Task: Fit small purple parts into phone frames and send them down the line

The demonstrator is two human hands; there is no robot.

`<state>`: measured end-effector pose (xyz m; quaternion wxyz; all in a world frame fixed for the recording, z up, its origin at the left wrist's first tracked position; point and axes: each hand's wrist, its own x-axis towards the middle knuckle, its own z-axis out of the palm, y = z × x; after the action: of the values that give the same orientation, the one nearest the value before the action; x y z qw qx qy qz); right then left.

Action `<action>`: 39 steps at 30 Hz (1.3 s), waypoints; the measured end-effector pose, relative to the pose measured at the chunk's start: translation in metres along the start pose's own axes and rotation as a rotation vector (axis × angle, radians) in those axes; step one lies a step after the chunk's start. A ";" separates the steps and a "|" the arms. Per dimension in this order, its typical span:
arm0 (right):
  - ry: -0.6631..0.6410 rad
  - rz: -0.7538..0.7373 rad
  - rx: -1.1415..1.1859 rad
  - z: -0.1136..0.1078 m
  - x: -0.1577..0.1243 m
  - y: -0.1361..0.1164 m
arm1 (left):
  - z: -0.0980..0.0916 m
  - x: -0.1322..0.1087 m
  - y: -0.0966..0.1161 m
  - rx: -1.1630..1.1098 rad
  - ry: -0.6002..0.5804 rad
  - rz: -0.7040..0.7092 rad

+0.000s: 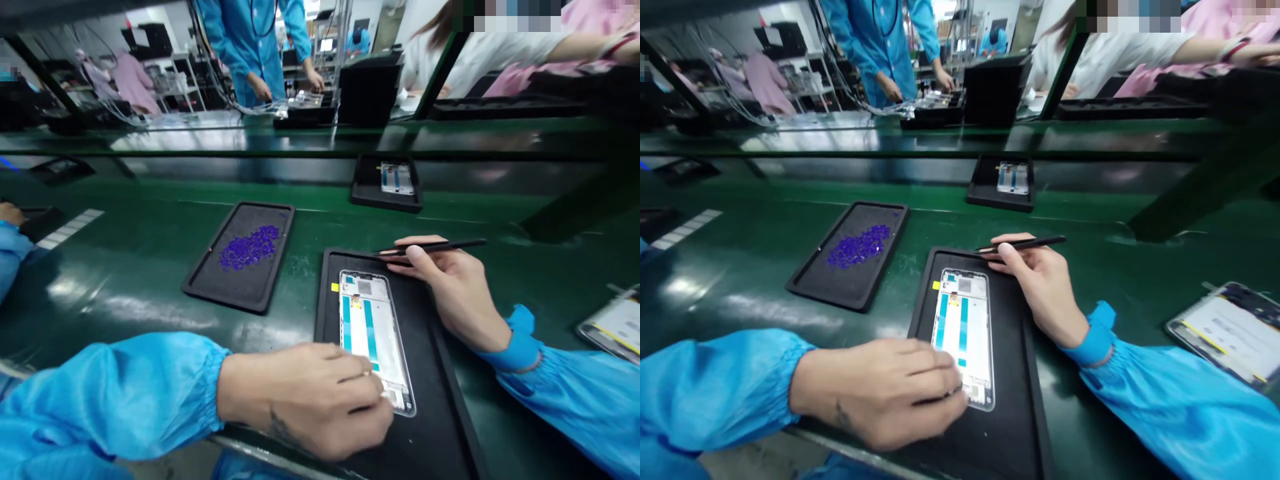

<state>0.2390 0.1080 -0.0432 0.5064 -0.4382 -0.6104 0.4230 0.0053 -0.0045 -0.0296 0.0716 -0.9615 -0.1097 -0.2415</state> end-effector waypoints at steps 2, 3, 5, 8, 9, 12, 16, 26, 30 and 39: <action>0.065 -0.025 -0.003 -0.010 -0.004 0.003 | -0.007 -0.008 0.008 -0.043 -0.043 0.050; 0.091 -0.031 -0.009 -0.016 -0.007 0.004 | -0.010 -0.013 0.012 -0.047 -0.097 0.063; 0.137 -0.037 -0.020 -0.028 -0.013 0.006 | -0.012 -0.022 0.022 -0.022 -0.229 0.035; 0.186 -0.045 -0.015 -0.043 -0.022 0.004 | -0.011 -0.028 0.033 0.024 -0.324 -0.056; 0.194 -0.046 -0.010 -0.046 -0.025 0.003 | -0.009 -0.028 0.035 0.034 -0.348 -0.077; 0.204 -0.046 -0.025 -0.054 -0.034 -0.004 | -0.002 -0.024 0.039 0.056 -0.433 -0.131; 0.224 -0.068 -0.076 -0.062 -0.041 -0.013 | 0.003 -0.019 0.038 0.056 -0.573 -0.215; 0.340 -0.146 -0.067 -0.080 -0.042 -0.027 | -0.018 -0.024 -0.015 0.243 -0.488 -0.293; 0.367 -0.167 -0.065 -0.086 -0.041 -0.024 | -0.029 -0.032 -0.074 0.326 -0.376 -0.393; 0.359 -0.068 -0.177 -0.091 -0.041 -0.028 | -0.040 -0.049 -0.251 0.360 -0.313 -0.552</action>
<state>0.3307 0.0677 -0.0148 0.5806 -0.5285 -0.5597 0.2653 -0.1163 0.2215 0.0030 0.1543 -0.8929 -0.4157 -0.0786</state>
